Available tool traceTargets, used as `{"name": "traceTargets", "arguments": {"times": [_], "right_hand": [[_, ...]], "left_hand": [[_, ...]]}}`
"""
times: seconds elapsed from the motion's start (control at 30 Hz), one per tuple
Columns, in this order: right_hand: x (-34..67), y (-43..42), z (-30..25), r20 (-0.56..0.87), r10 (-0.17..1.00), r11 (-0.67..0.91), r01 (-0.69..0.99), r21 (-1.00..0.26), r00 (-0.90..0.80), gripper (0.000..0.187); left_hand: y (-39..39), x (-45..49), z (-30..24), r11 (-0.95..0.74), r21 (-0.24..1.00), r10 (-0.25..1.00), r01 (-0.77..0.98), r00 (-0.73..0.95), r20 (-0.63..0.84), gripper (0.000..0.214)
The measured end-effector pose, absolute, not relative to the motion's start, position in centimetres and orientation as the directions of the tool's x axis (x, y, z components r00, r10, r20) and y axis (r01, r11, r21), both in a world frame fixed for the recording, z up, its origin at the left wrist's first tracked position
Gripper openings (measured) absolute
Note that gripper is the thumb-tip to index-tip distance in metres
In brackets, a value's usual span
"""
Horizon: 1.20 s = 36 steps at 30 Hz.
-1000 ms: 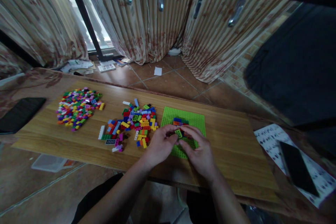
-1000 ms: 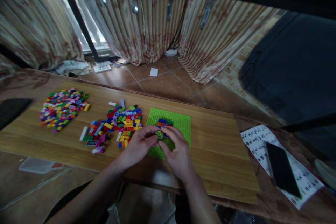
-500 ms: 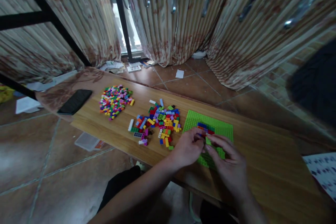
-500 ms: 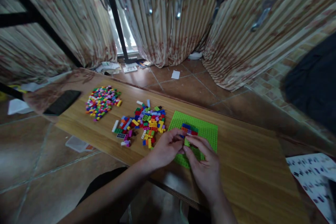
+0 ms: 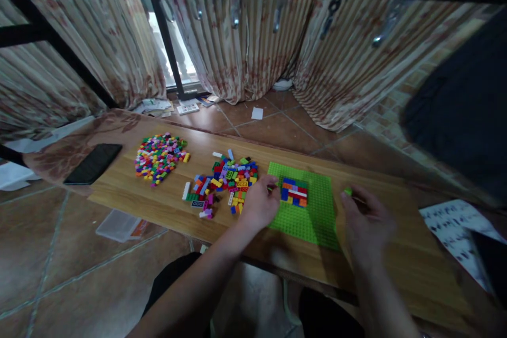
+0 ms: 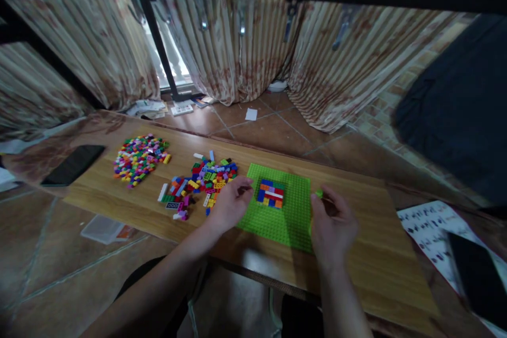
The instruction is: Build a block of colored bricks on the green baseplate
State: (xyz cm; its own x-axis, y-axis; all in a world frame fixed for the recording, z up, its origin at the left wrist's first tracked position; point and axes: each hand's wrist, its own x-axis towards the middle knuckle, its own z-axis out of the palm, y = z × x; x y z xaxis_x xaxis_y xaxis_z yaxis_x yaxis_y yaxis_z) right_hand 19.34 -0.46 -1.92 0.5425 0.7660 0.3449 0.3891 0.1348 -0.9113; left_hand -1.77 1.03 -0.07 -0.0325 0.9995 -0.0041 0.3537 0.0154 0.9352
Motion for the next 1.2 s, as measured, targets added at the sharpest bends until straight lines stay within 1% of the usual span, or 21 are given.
{"name": "traceTargets", "arguments": {"times": [0.07,0.13,0.2,0.33,0.47,0.63,0.7,0.83,0.97,1.07,1.2], "right_hand": [[20.4,-0.1,-2.5,0.27,0.745,0.068,0.334,-0.94,0.61,0.042],[21.2,0.0,-3.5,0.261,0.721,0.045,0.333,-0.942,0.641,0.044],[21.7,0.0,-4.6,0.268,0.721,0.018,0.37,-0.929,0.639,0.043],[22.1,0.0,-6.5,0.295,0.72,0.03,0.396,-0.918,0.629,0.046],[22.1,-0.1,-7.0,0.314,0.724,0.056,0.402,-0.914,0.614,0.048],[22.1,-0.4,-6.8,0.307,0.762,0.062,0.407,-0.911,0.57,0.049],[22.2,-0.5,-6.9,0.302,0.781,0.062,0.413,-0.909,0.547,0.049],[22.8,-1.4,-7.2,0.273,0.818,0.055,0.402,-0.914,0.507,0.046],[23.5,-3.3,-7.4,0.207,0.837,0.037,0.326,-0.945,0.506,0.047],[24.2,-5.4,-7.3,0.162,0.825,0.03,0.244,-0.969,0.541,0.048],[24.7,-7.8,-7.1,0.125,0.801,0.047,0.146,-0.988,0.586,0.053]], "left_hand": [[1.4,-1.8,-0.1,-0.006,0.907,0.999,0.421,-0.027,0.02,0.027],[1.6,-1.9,0.0,-0.029,0.871,0.999,0.491,-0.022,0.046,0.029],[1.7,-2.0,0.1,-0.065,0.829,0.995,0.555,-0.024,0.095,0.032],[1.1,-2.1,0.7,-0.15,0.703,0.978,0.695,-0.001,0.21,0.035],[-0.6,-1.7,1.4,-0.164,0.578,0.975,0.799,0.041,0.219,0.041],[-4.4,-0.6,0.0,-0.168,0.507,0.976,0.845,0.072,0.203,0.049],[-6.0,-0.4,-1.2,-0.16,0.443,0.979,0.882,0.084,0.187,0.048],[-8.3,-0.2,-3.1,-0.199,0.328,0.973,0.923,0.147,0.177,0.049],[-9.0,-0.1,-3.3,-0.244,0.268,0.963,0.932,0.201,0.179,0.052],[-9.2,-0.2,-3.1,-0.284,0.235,0.951,0.93,0.244,0.188,0.052],[-9.7,-0.7,-3.2,-0.337,0.231,0.931,0.913,0.286,0.225,0.05]]}}
